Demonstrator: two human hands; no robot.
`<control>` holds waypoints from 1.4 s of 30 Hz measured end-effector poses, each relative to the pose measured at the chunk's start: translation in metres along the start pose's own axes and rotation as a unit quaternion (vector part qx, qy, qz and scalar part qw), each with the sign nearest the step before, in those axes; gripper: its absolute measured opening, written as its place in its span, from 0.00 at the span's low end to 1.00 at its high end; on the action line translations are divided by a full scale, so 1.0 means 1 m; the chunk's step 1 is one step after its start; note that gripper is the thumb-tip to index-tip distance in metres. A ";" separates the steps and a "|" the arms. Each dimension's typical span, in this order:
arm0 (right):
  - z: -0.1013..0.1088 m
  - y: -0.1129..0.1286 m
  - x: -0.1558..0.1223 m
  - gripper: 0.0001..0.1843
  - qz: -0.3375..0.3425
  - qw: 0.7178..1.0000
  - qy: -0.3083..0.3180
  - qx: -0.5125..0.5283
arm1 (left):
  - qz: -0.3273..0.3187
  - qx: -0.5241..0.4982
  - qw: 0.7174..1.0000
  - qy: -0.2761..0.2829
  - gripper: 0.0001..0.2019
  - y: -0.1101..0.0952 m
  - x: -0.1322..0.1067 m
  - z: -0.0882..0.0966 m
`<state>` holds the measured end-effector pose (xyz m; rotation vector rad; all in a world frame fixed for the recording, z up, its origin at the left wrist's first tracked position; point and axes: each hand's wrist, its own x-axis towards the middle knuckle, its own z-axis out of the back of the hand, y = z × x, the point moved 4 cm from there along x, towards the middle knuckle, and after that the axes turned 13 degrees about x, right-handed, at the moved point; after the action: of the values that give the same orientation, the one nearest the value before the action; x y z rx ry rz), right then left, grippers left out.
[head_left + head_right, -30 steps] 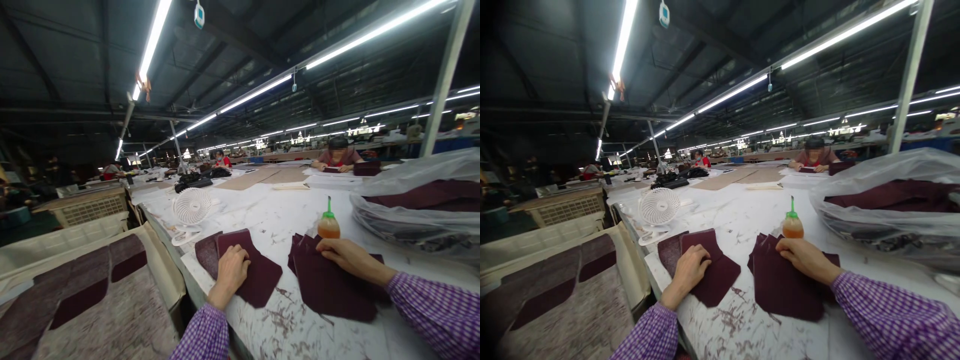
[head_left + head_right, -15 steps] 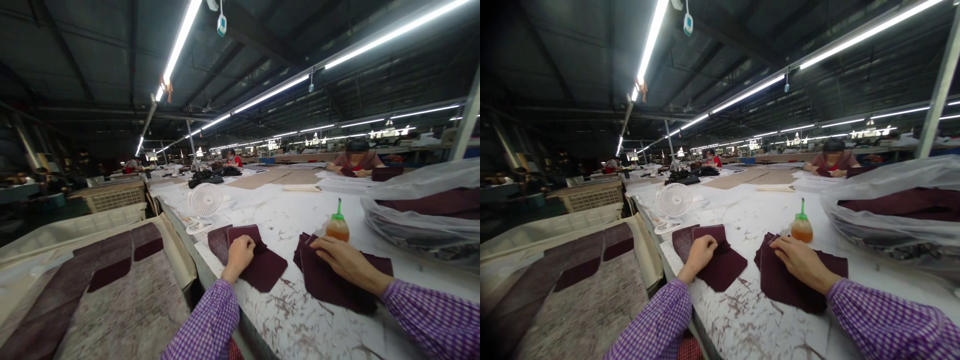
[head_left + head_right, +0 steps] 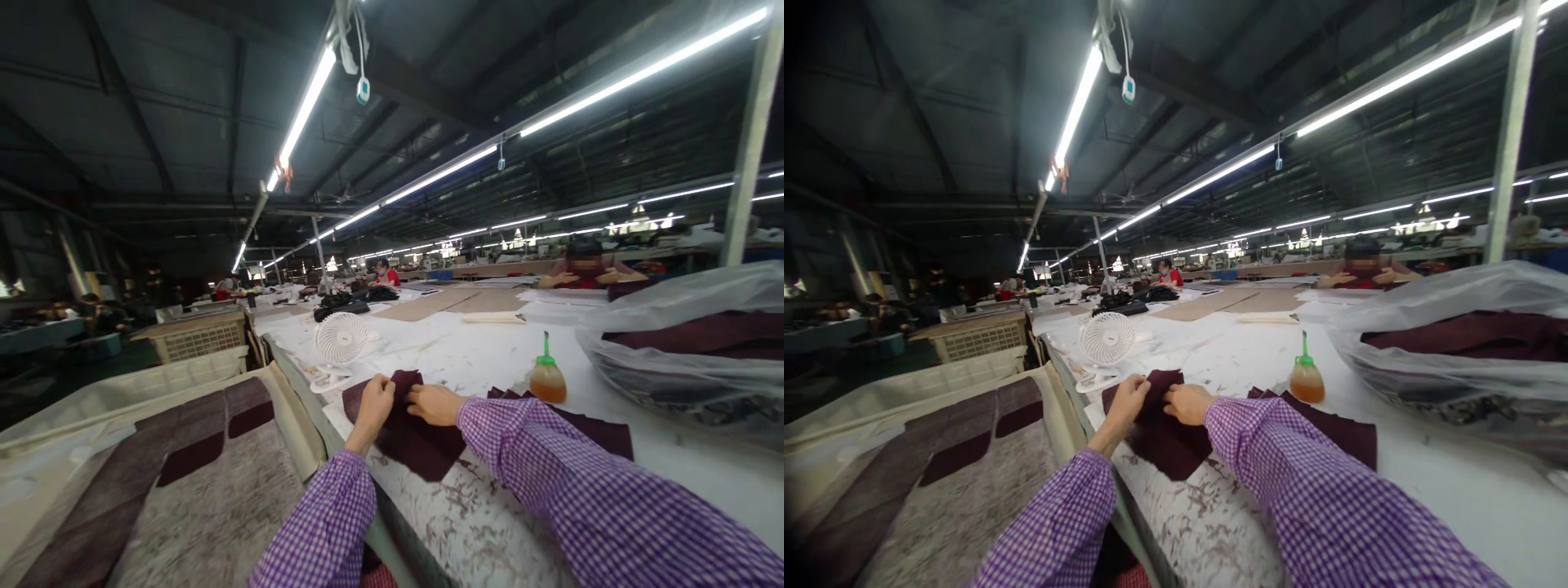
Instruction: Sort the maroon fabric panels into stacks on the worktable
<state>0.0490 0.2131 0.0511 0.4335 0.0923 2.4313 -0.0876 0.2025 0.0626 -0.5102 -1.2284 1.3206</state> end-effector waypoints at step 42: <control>0.028 0.071 -0.119 0.12 -0.187 0.726 0.024 0.661 | -0.273 0.262 0.904 0.200 0.03 -0.090 -0.188 0.022</control>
<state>0.1026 0.0821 0.0555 0.8183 1.7993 1.5759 -0.0287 0.0022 0.0769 -0.0271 -0.5681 0.9378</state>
